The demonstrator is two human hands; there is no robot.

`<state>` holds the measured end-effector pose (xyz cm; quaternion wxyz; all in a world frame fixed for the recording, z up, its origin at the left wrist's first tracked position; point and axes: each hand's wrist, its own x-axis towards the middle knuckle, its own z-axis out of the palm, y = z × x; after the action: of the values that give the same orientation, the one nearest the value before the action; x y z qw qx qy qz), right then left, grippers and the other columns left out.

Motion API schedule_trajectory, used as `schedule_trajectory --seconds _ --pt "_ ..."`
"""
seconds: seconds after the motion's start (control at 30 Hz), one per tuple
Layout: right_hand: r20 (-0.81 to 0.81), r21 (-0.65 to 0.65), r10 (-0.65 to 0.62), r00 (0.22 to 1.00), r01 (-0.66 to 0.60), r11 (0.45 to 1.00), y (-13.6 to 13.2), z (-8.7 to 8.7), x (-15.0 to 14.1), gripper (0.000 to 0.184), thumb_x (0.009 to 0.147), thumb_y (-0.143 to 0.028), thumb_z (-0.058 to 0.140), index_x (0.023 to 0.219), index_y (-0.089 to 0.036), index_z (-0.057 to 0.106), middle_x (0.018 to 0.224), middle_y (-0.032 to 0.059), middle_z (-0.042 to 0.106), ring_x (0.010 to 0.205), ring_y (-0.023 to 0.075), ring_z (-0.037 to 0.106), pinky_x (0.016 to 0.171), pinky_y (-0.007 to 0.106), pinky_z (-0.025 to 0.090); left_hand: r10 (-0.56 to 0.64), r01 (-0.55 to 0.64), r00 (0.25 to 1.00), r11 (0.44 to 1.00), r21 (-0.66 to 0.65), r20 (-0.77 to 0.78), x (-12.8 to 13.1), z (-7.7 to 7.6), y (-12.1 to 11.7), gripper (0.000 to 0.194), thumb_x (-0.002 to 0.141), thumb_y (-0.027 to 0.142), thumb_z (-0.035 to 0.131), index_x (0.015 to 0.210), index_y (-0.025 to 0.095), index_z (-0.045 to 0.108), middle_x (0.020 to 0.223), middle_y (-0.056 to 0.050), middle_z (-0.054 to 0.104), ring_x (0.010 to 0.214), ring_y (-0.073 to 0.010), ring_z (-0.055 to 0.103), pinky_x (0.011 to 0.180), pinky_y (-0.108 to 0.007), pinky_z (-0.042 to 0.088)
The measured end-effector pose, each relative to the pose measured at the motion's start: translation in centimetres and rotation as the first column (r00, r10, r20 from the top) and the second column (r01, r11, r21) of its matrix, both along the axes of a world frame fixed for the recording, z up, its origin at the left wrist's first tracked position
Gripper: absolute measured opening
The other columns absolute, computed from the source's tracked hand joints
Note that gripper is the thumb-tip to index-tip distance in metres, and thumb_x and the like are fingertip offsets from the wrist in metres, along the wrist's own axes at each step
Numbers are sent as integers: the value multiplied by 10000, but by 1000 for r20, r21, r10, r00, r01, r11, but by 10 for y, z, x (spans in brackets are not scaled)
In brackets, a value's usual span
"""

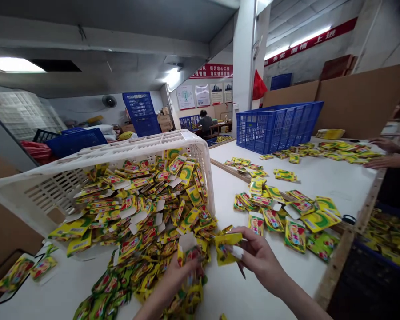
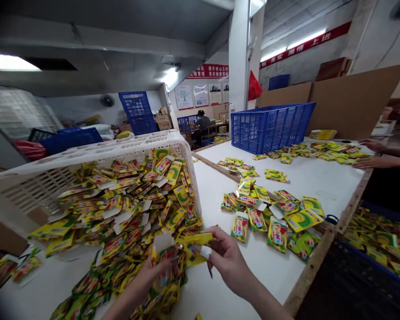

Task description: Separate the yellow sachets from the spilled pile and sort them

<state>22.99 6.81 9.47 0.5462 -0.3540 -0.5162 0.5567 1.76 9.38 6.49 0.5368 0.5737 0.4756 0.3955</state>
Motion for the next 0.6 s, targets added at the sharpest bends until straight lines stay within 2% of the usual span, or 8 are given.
schedule_trajectory --seconds 0.07,0.13,0.2,0.3,0.4,0.43,0.5,0.6 --pt "47 104 31 998 -35 994 4 8 -17 203 741 -273 629 912 -206 544 794 -2 531 600 93 479 446 185 405 -93 102 993 985 -139 67 10 0 -21 388 634 493 648 781 148 550 584 -3 561 550 -150 526 590 -282 460" --pt "167 233 53 984 -91 968 7 10 -29 162 764 -225 596 921 -197 567 857 19 538 692 118 515 559 224 450 -136 152 986 971 -185 100 15 -2 -34 373 598 458 690 712 159 498 555 27 505 495 -115 473 524 -249 428" --pt "346 328 69 936 -190 926 7 12 -33 169 771 -123 546 917 -192 592 876 29 556 777 137 529 673 254 452 -145 161 985 967 -199 94 16 -4 -41 366 565 386 720 688 170 451 562 49 464 483 -91 429 484 -219 388" --pt "613 299 162 773 -417 858 -1 19 -28 348 729 24 438 925 -205 612 890 29 578 829 141 540 735 256 440 -177 173 984 972 -161 -15 14 -10 -45 291 568 226 703 725 164 466 596 61 448 541 -85 411 517 -198 362" --pt "737 190 234 634 -528 828 -13 23 -18 462 696 51 396 1003 -234 591 996 42 562 912 154 546 807 275 439 -265 263 964 961 -90 -16 14 -15 -49 310 613 166 650 894 163 516 686 36 511 645 -121 475 603 -221 397" --pt "741 166 246 625 -526 834 -16 21 -15 501 685 51 397 1055 -244 563 1040 49 546 944 158 541 826 281 438 -291 293 956 952 -88 29 15 -17 -51 350 634 179 641 960 167 514 735 19 538 694 -142 506 643 -241 416" --pt "689 136 251 680 -462 876 -21 11 -9 513 677 39 401 1089 -242 525 1044 59 530 895 149 559 776 265 467 -330 351 930 928 -124 159 17 -21 -54 440 652 233 659 1056 177 492 844 -20 574 806 -186 547 740 -292 435" --pt "590 185 133 796 -293 938 -26 -13 -3 281 725 -38 421 872 -207 590 831 49 555 679 140 564 581 239 475 -360 432 878 880 -199 315 19 -31 -55 592 605 336 726 1111 181 460 940 -55 570 876 -213 558 797 -325 432"
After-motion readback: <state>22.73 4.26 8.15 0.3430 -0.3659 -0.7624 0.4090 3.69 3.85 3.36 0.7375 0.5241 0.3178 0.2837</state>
